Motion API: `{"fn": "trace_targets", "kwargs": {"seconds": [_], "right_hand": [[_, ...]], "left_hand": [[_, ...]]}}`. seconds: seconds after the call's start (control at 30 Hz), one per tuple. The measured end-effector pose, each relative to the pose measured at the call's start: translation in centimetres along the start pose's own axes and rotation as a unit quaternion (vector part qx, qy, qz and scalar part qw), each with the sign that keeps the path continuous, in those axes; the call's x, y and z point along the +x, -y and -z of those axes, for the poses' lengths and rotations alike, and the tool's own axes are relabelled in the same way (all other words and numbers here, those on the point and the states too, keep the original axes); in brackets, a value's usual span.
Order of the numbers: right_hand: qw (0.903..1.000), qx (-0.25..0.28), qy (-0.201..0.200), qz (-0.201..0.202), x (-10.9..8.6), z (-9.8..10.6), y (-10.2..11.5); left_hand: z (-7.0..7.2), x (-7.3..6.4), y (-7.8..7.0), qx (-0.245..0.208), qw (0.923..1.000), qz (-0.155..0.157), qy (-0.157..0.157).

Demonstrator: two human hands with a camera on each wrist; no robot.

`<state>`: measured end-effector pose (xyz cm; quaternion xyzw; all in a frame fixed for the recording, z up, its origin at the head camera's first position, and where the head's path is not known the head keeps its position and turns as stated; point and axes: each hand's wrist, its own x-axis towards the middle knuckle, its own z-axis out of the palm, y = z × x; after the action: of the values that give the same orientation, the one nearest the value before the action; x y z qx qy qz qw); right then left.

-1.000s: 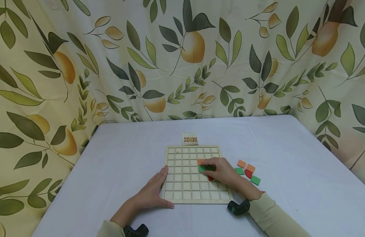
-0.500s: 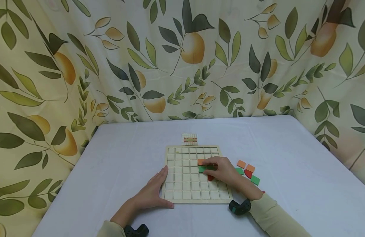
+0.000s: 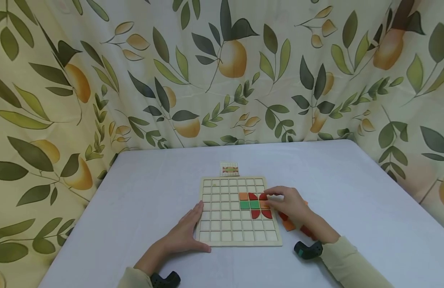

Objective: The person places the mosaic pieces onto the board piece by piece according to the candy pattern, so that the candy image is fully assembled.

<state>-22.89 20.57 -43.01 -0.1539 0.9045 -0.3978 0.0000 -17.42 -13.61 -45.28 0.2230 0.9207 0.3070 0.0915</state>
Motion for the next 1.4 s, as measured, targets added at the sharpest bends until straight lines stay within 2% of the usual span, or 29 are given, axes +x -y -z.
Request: {"fn": "trace_targets", "kwargs": {"seconds": [0.17,0.43,0.87,1.4], "right_hand": [[0.9997,-0.016,-0.014,-0.008,-0.4,0.6,-0.8],[0.9976,-0.051,-0.045,0.012,-1.0,1.9,-1.6],[0.9971,-0.062,-0.043,-0.012,-1.9,3.9,-3.4],[0.9952,-0.07,-0.038,-0.058,-2.1,4.0,-3.9]], "left_hand": [[0.1,-0.1,0.0,-0.006,1.0,-0.004,-0.001],[0.2,-0.2,0.0,-0.017,0.9998,-0.011,-0.001],[0.1,-0.1,0.1,-0.013,0.9999,-0.008,-0.001],[0.0,-0.1,0.0,-0.009,1.0,-0.004,-0.001]]}}
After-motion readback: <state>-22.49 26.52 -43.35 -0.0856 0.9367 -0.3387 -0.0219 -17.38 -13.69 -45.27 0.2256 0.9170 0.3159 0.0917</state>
